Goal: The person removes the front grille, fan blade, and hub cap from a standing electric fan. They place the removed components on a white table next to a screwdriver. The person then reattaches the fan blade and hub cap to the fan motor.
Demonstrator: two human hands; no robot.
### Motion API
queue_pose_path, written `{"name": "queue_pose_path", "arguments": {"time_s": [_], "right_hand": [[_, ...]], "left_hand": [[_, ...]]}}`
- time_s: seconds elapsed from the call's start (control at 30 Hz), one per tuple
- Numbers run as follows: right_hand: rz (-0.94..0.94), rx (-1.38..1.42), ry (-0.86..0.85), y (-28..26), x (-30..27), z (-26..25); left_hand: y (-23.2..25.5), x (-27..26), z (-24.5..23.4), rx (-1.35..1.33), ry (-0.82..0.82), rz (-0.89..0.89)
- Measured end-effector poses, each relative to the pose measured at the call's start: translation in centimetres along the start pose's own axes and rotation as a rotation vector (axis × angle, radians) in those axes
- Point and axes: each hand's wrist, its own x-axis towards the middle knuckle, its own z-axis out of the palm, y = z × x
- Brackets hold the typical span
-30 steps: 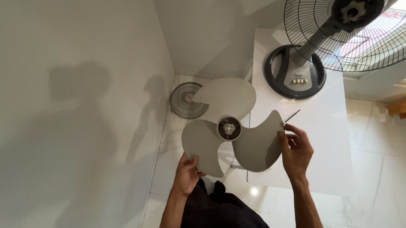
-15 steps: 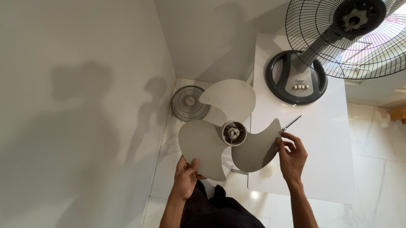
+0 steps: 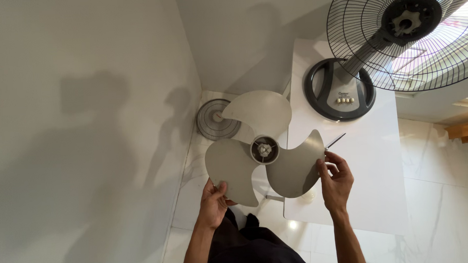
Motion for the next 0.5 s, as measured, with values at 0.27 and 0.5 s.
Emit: {"name": "queue_pose_path", "arguments": {"time_s": [0.27,0.5], "right_hand": [[0.048,0.137,0.000,-0.8,-0.5,-0.7],[0.093,0.136,0.014,0.1,-1.0,-1.1]], "left_hand": [[0.1,-0.2,0.5,0.026,0.142,-0.083],[0.4,-0.5,1.7,0.070,0.202,-0.111]]}}
